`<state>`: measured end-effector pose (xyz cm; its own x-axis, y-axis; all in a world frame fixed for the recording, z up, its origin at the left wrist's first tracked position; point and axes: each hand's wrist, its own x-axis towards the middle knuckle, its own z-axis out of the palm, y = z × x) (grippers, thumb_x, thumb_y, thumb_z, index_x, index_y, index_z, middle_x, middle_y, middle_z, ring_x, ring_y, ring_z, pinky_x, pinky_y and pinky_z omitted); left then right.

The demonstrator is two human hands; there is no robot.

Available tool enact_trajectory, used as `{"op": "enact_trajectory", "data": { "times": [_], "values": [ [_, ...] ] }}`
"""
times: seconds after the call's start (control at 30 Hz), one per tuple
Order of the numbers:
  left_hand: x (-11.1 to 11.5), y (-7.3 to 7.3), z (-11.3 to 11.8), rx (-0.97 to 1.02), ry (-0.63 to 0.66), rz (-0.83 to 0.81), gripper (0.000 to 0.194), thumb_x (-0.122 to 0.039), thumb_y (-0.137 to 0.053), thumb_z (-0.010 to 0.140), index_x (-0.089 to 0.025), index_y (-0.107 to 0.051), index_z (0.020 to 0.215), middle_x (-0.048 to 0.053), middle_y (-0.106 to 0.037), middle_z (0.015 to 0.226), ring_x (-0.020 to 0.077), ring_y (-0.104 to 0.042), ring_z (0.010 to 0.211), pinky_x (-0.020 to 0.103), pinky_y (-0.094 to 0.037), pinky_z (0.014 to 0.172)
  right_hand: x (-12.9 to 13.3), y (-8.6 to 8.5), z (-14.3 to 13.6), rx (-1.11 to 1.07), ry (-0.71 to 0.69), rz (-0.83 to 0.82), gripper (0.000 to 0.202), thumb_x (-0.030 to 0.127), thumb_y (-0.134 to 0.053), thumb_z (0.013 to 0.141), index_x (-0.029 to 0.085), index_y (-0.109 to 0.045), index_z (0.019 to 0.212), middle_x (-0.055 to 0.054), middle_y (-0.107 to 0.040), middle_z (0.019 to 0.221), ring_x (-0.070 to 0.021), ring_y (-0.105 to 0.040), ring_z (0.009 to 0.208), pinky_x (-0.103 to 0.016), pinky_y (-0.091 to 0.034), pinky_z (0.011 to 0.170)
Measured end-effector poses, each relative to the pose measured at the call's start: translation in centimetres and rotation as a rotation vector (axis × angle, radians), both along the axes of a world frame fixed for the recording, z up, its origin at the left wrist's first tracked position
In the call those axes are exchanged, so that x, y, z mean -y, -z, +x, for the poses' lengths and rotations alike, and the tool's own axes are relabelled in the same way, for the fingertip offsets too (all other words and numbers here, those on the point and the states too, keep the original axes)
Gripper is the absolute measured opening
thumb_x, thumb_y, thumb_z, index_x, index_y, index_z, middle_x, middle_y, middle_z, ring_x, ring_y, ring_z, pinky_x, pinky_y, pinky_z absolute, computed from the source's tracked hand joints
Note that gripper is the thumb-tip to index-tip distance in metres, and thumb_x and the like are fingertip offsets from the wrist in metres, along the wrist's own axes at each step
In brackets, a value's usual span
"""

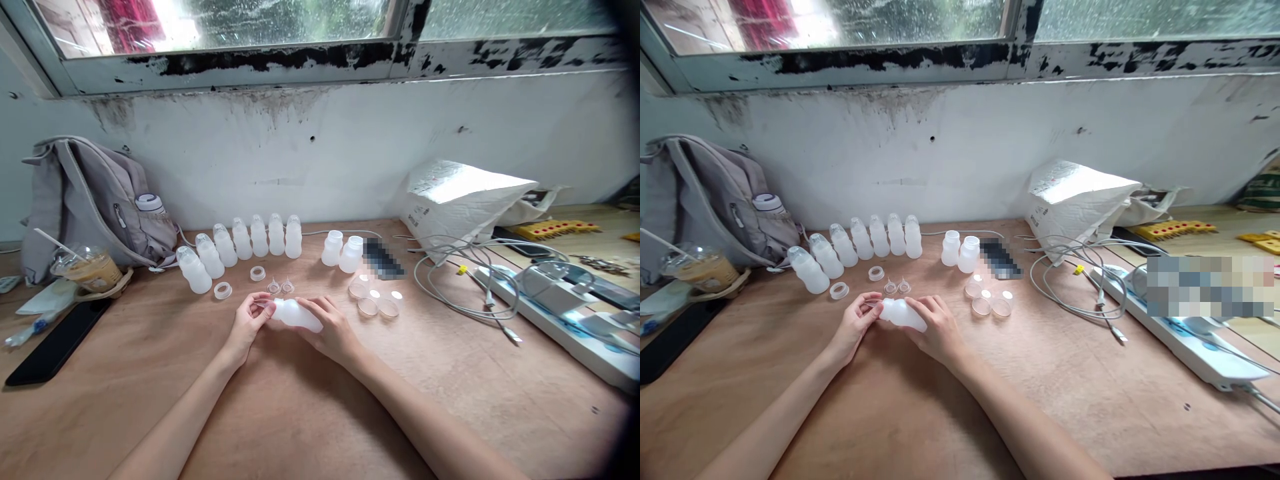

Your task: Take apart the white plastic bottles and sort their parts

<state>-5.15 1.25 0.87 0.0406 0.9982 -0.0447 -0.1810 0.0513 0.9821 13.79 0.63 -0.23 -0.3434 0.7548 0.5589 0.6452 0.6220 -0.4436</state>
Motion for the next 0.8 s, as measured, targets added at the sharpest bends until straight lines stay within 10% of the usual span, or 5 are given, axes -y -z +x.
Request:
{"op": "enact_trajectory", "data": {
  "times": [0.4, 0.67, 0.8],
  "values": [
    [0.4, -0.6, 0.1, 0.060, 0.118, -0.130, 0.045, -0.033, -0.068, 0.066, -0.016, -0.055, 0.105, 0.009, -0.062, 0.100, 0.0188, -0.057, 0.091, 0.030, -0.042, 0.080, 0.1, -0.1, 0.0, -0.092, -0.008, -0.080, 0.041, 0.031, -0.062, 0.074, 0.019, -0.055, 0.112, -0.010, -0.059, 0.101, -0.0235, -0.053, 0.093, -0.038, -0.046, 0.080],
    [0.6, -0.6, -0.1, 0.007, 0.134, 0.031, 0.035, -0.029, -0.071, 0.064, -0.016, -0.061, 0.095, 0.008, -0.065, 0.097, 0.0202, -0.058, 0.091, 0.028, -0.043, 0.080, 0.3, -1.9, -0.4, -0.531, -0.050, -0.875, 0.039, 0.044, -0.067, 0.064, 0.017, -0.062, 0.091, -0.002, -0.061, 0.072, -0.0130, -0.054, 0.054, -0.021, -0.040, 0.041],
    [0.6, -0.6, 0.0, 0.014, 0.108, 0.027, 0.035, -0.030, -0.072, 0.063, -0.015, -0.062, 0.093, 0.008, -0.065, 0.096, 0.0215, -0.057, 0.092, 0.028, -0.043, 0.079, 0.4, -2.2, -0.5, -0.630, -0.075, -0.986, 0.037, 0.044, -0.067, 0.063, 0.016, -0.062, 0.087, 0.000, -0.057, 0.064, -0.0105, -0.049, 0.047, -0.017, -0.032, 0.033]
  ]
}}
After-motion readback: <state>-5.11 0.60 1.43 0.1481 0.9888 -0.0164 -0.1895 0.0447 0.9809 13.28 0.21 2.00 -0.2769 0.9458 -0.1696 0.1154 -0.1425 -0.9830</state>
